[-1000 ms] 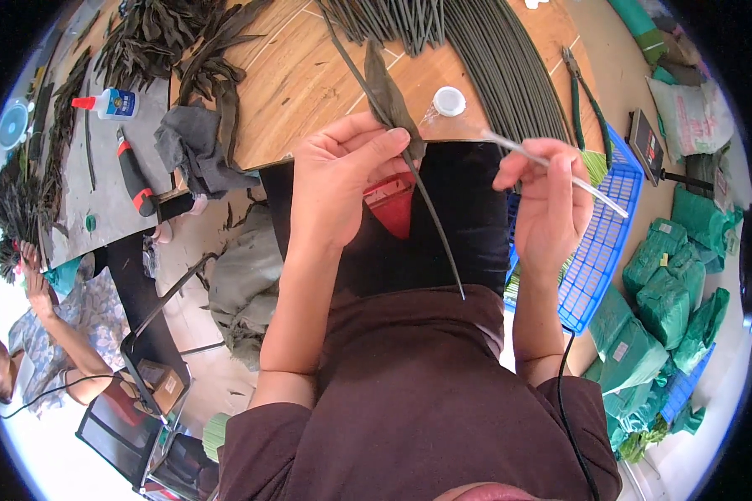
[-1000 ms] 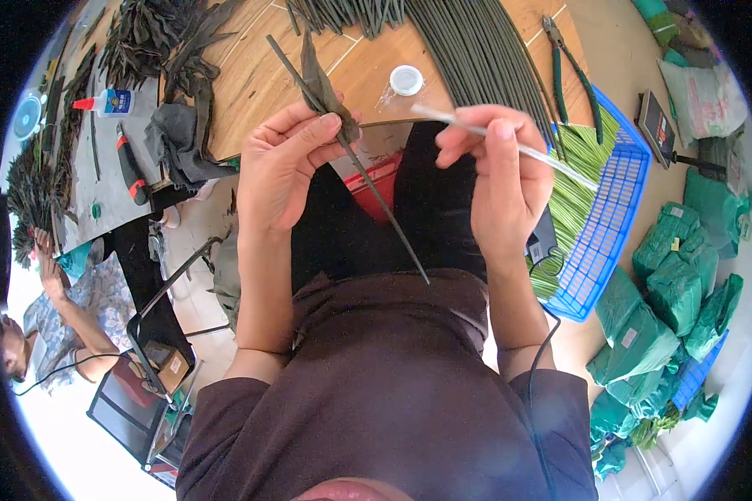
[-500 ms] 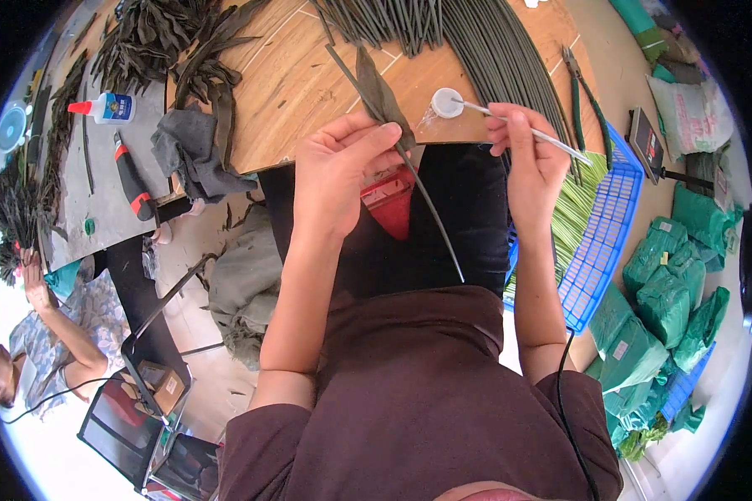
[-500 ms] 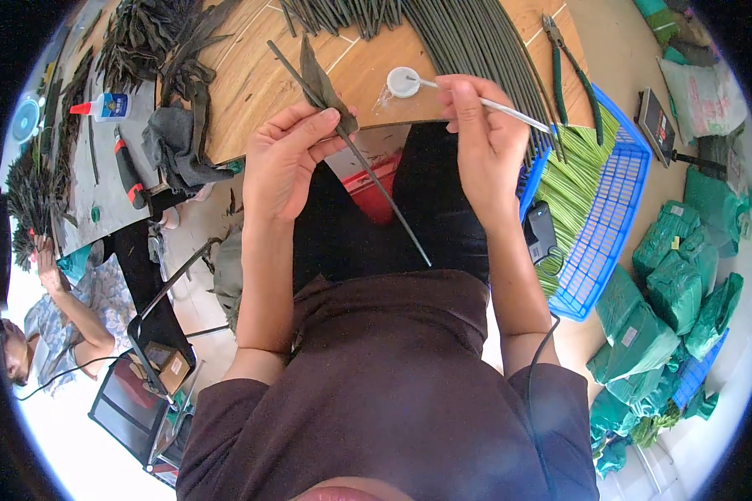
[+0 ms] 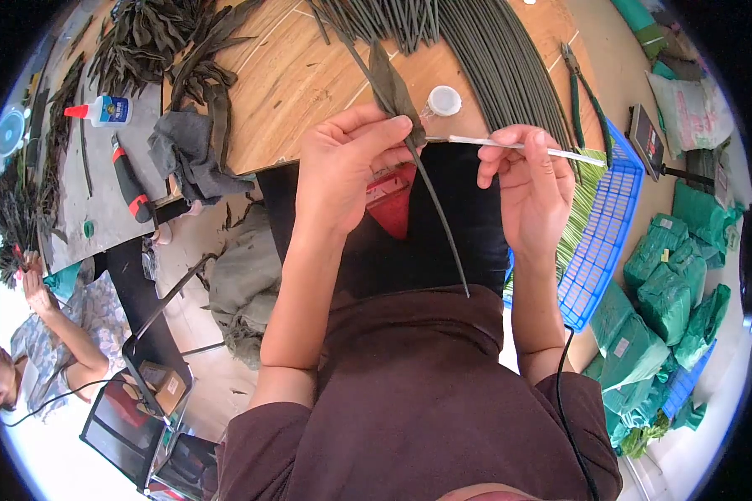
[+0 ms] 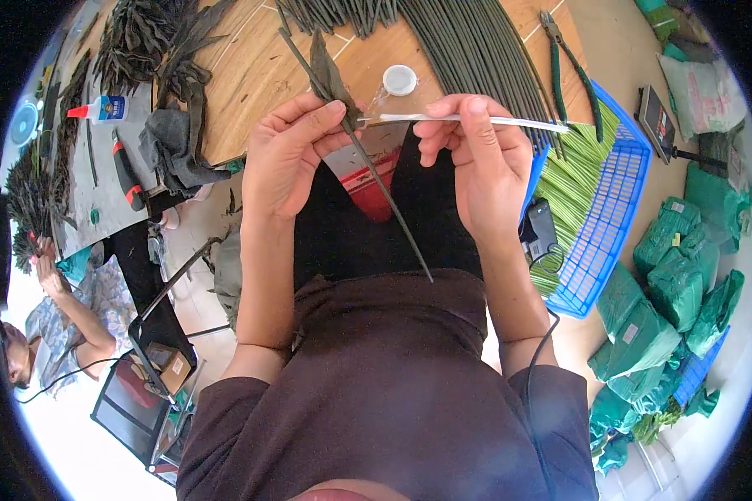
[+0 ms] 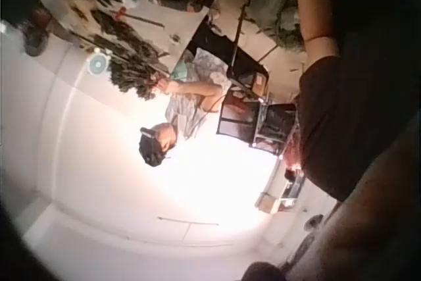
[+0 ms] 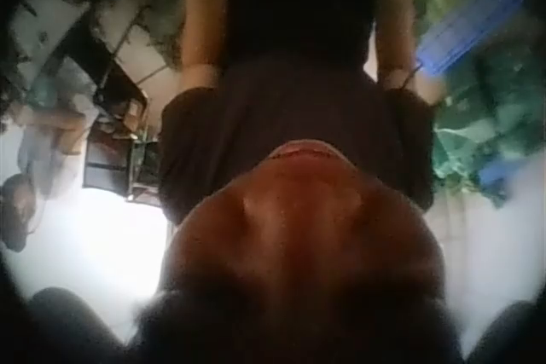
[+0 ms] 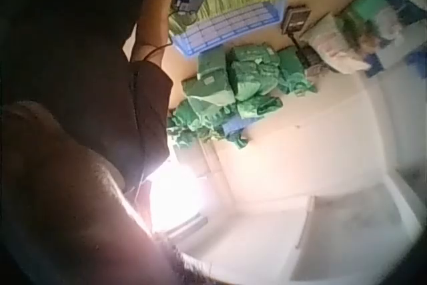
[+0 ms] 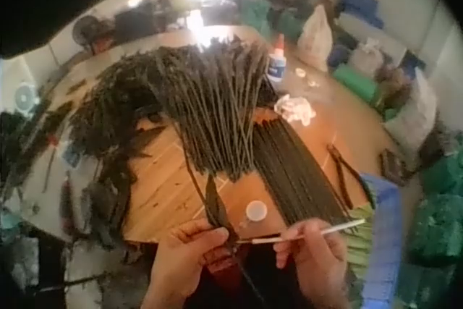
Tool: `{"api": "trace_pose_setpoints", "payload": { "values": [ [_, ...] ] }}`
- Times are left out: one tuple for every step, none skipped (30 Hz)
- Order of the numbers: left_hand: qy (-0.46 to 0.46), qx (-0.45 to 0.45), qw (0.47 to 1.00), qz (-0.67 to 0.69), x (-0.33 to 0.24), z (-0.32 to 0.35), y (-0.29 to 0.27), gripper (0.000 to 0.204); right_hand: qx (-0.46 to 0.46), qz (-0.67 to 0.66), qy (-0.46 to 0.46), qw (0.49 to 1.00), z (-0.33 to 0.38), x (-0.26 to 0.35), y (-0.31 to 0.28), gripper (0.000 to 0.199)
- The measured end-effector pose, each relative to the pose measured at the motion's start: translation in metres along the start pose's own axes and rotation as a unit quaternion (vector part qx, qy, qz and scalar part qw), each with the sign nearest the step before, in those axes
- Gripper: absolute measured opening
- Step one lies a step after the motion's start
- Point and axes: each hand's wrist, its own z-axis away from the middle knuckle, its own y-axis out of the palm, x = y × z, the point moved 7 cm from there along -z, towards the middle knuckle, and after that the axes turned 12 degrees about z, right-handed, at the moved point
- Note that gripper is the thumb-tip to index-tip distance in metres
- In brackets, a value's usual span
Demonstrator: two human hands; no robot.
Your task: The person assembles decorative branches by applying glue from a glue container to artificial leaves with a glue applicator, then attaching the glued leaves onto wire stems.
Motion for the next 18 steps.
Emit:
{"api": "trace_pose_setpoints", "payload": {
  "values": [
    [0.0, 0.0, 1.0, 0.0, 0.0, 0.001, 0.0, 0.014, -0.004, -0.001, 0.006, 1.0, 0.001, -0.001, 0.002, 0.031],
    [-0.005, -0.003, 1.0, -0.004, 0.0, 0.002, -0.001, 0.014, -0.004, -0.001, 0.006, 1.0, 0.0, -0.001, 0.003, 0.031],
    [-0.011, -0.006, 1.0, -0.008, 0.001, 0.002, -0.002, 0.014, 0.0, 0.005, 0.003, 1.0, 0.0, -0.002, 0.004, 0.031],
    [-0.01, -0.006, 1.0, -0.009, 0.001, 0.003, -0.002, 0.014, 0.004, 0.011, 0.0, 1.0, 0.0, -0.002, 0.005, 0.031],
    [-0.009, 0.004, 1.0, -0.008, 0.001, 0.003, -0.001, 0.014, 0.005, 0.011, 0.0, 1.0, 0.0, -0.002, 0.006, 0.031],
    [-0.008, 0.014, 1.0, -0.007, 0.0, 0.003, 0.0, 0.014, 0.003, 0.017, 0.006, 1.0, 0.0, -0.002, 0.006, 0.031],
    [-0.008, 0.014, 1.0, -0.006, -0.001, 0.004, 0.0, 0.014, 0.0, 0.023, 0.012, 1.0, 0.001, -0.002, 0.006, 0.031],
    [-0.01, 0.014, 1.0, -0.01, -0.001, 0.004, 0.0, 0.013, 0.001, 0.023, 0.011, 1.0, 0.001, -0.003, 0.006, 0.031],
    [-0.012, 0.013, 1.0, -0.013, -0.001, 0.004, 0.0, 0.012, 0.005, 0.023, 0.008, 1.0, 0.001, -0.003, 0.005, 0.031],
    [-0.012, 0.013, 1.0, -0.013, -0.001, 0.004, 0.0, 0.012, 0.01, 0.024, 0.005, 1.0, 0.002, -0.002, 0.005, 0.031],
    [-0.004, 0.014, 1.0, -0.011, -0.002, 0.004, 0.001, 0.013, 0.01, 0.024, 0.005, 1.0, 0.002, -0.001, 0.005, 0.031],
    [0.003, 0.015, 1.0, -0.01, -0.003, 0.004, 0.001, 0.013, 0.009, 0.014, 0.008, 1.0, 0.003, -0.001, 0.005, 0.031],
    [0.003, 0.016, 1.0, -0.009, -0.003, 0.004, 0.001, 0.013, 0.008, 0.004, 0.011, 1.0, 0.004, 0.0, 0.006, 0.03],
    [-0.001, 0.013, 1.0, -0.011, -0.003, 0.004, 0.0, 0.013, 0.009, 0.004, 0.011, 1.0, 0.004, 0.0, 0.005, 0.03],
    [-0.005, 0.011, 1.0, -0.013, -0.003, 0.005, -0.001, 0.014, 0.007, -0.016, 0.003, 1.0, 0.005, 0.001, 0.003, 0.03],
    [-0.004, 0.011, 1.0, -0.013, -0.003, 0.005, -0.001, 0.014, 0.006, -0.036, -0.004, 0.999, 0.006, 0.002, 0.002, 0.029],
    [0.0, 0.015, 1.0, -0.011, -0.004, 0.005, 0.0, 0.014, 0.006, -0.036, -0.005, 0.999, 0.006, 0.005, 0.002, 0.029],
    [0.005, 0.018, 1.0, -0.008, -0.004, 0.006, 0.0, 0.014, -0.001, -0.053, -0.033, 0.998, 0.007, 0.012, 0.002, 0.027]
  ]
}}
